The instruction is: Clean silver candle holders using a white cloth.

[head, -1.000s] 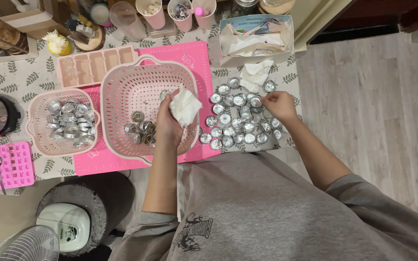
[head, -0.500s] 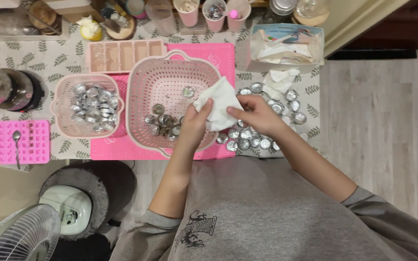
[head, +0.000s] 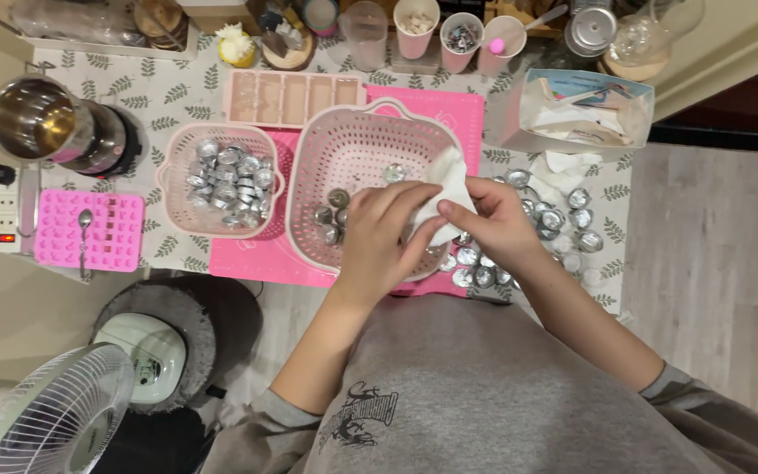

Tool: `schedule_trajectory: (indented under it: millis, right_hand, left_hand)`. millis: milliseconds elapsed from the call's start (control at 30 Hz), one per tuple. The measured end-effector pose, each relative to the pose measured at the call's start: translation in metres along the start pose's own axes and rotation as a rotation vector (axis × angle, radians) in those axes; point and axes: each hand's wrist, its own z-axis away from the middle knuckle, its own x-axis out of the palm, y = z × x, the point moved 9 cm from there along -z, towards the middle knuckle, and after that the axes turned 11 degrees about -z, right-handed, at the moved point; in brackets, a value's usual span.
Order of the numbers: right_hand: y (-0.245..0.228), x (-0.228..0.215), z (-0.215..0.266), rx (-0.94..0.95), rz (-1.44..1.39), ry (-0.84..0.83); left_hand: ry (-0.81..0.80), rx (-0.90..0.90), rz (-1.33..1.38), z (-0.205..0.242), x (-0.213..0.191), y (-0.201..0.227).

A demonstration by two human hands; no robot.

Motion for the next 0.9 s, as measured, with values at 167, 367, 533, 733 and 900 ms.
schedule_trajectory:
  millis: [167,367,533,733,900]
  right_hand:
    - [0.009,0.008,-0.013,0.131,-0.145,0.050]
    - [0.009,0.023,-0.019,0.037,0.023,0.030]
    - [-0.054,0.055,-0.017,-0.436,0.612,0.018]
    - [-0.025,0.033,-0.041,-0.192,0.246,-0.127]
    - [-0.011,0.037,-0.045,0.135,0.125,0.035]
  left_hand:
    - [-0.009,-0.054,0.113,0.002,-0.007,-0.027]
    - [-0.063,-0.089,0.202,0.004,-0.013,-0.048]
    - [-0.090,-0.209,0.242,0.008,-0.013,-0.066]
    - [-0.094,-0.048,0.198,0.003,-0.024,-0.058]
    - [0.038,0.100,-0.004,-0.011,-0.050,-0.031]
